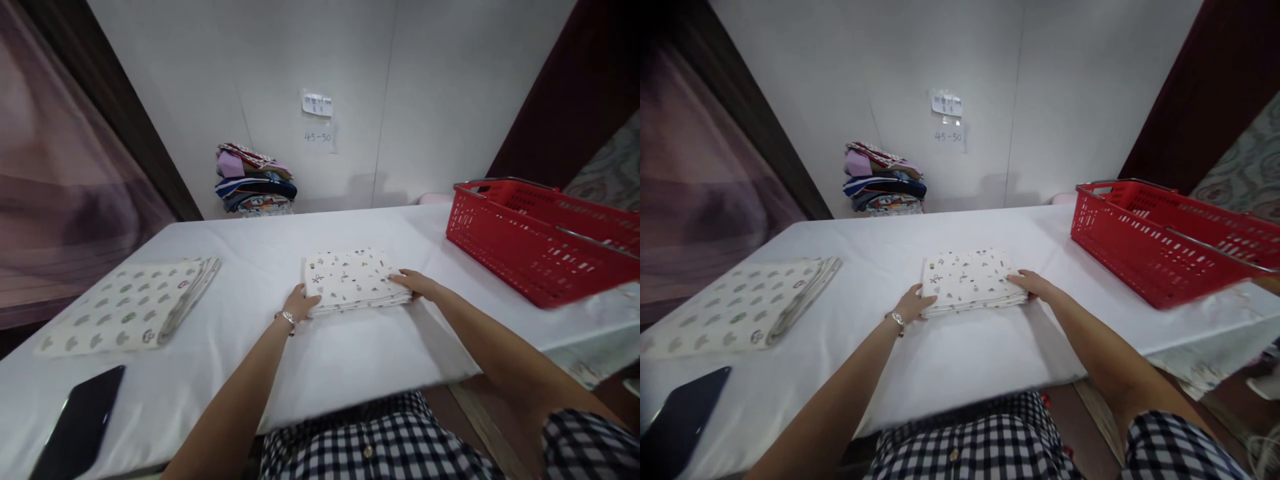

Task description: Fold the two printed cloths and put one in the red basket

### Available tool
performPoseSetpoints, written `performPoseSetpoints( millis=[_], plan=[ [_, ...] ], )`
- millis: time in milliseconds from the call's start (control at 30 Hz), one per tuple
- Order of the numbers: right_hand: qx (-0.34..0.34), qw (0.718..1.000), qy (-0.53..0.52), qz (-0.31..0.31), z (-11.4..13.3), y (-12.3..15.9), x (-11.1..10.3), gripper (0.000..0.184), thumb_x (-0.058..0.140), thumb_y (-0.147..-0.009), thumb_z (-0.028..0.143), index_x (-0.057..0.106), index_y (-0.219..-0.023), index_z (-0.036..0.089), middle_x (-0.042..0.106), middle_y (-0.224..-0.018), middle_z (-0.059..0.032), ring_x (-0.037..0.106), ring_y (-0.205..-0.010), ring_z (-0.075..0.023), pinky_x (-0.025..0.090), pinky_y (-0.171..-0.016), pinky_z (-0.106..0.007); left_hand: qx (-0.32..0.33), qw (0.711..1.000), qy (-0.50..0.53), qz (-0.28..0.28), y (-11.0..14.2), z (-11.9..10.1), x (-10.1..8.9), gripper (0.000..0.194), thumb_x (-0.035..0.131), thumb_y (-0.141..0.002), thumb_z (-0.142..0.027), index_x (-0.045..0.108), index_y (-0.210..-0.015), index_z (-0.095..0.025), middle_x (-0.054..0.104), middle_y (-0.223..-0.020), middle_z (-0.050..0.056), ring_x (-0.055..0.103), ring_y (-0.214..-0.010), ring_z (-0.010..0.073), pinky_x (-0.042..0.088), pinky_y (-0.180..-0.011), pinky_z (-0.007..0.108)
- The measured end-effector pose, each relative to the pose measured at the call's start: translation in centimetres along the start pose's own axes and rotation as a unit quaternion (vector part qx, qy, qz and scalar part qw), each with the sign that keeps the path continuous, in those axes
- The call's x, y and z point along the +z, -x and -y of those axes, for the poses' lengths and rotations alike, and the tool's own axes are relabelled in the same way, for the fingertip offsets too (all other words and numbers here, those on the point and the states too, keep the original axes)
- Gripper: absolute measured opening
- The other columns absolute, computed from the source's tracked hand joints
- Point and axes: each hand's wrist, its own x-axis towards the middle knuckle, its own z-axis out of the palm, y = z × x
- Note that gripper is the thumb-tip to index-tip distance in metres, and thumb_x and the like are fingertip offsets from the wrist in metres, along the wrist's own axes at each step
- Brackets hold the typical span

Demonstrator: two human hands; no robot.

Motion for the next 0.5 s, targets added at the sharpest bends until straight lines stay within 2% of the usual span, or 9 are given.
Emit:
performPoseSetpoints(
  millis=[100,167,300,500],
  plan=[
    [-0.003,0.998,-0.04,0.043,-0.5,0.8,0.6,0.083,0.065,-0.066,0.055,0.035,-0.134,0.019,0.062,-0.107,-0.0134,0.061,-0.073,-0.0203,0.049,-0.054,-0.029,0.038,0.998,-0.029,-0.041,-0.7,1.0,-0.1,0.087,0.069,-0.064,-0.036,0.025,-0.136,-0.016,0.059,-0.112,0.015,0.061,-0.084,0.0214,0.05,-0.064,0.029],
    [-0.031,0.997,-0.059,0.028,-0.9,1.2,1.2,0.077,0.068,-0.065,0.051,0.04,-0.13,0.02,0.063,-0.103,-0.0113,0.06,-0.073,-0.0187,0.047,-0.054,-0.026,0.057,0.995,-0.051,-0.069,-1.1,1.5,-0.1,0.084,0.068,-0.065,-0.037,0.027,-0.135,-0.017,0.061,-0.109,0.013,0.061,-0.088,0.0212,0.048,-0.071,0.029],
    [-0.059,0.994,-0.087,-0.018,-1.7,1.5,2.0,0.073,0.068,-0.066,0.049,0.043,-0.128,0.019,0.061,-0.105,-0.011,0.059,-0.075,-0.0167,0.047,-0.055,-0.023,0.071,0.991,-0.082,-0.08,-0.7,1.5,-0.2,0.081,0.065,-0.068,-0.037,0.026,-0.136,-0.014,0.063,-0.105,0.013,0.06,-0.09,0.0224,0.045,-0.078,0.032],
    [-0.031,0.985,-0.17,0.013,-2.4,2.4,1.4,0.065,0.061,-0.073,0.052,0.041,-0.126,0.021,0.062,-0.092,-0.0074,0.056,-0.061,-0.0124,0.051,-0.053,-0.027,0.069,0.989,-0.05,-0.122,1.0,1.3,-0.2,0.077,0.062,-0.069,-0.044,0.032,-0.133,-0.012,0.065,-0.101,0.01,0.06,-0.087,0.0212,0.044,-0.079,0.03]
  ],
)
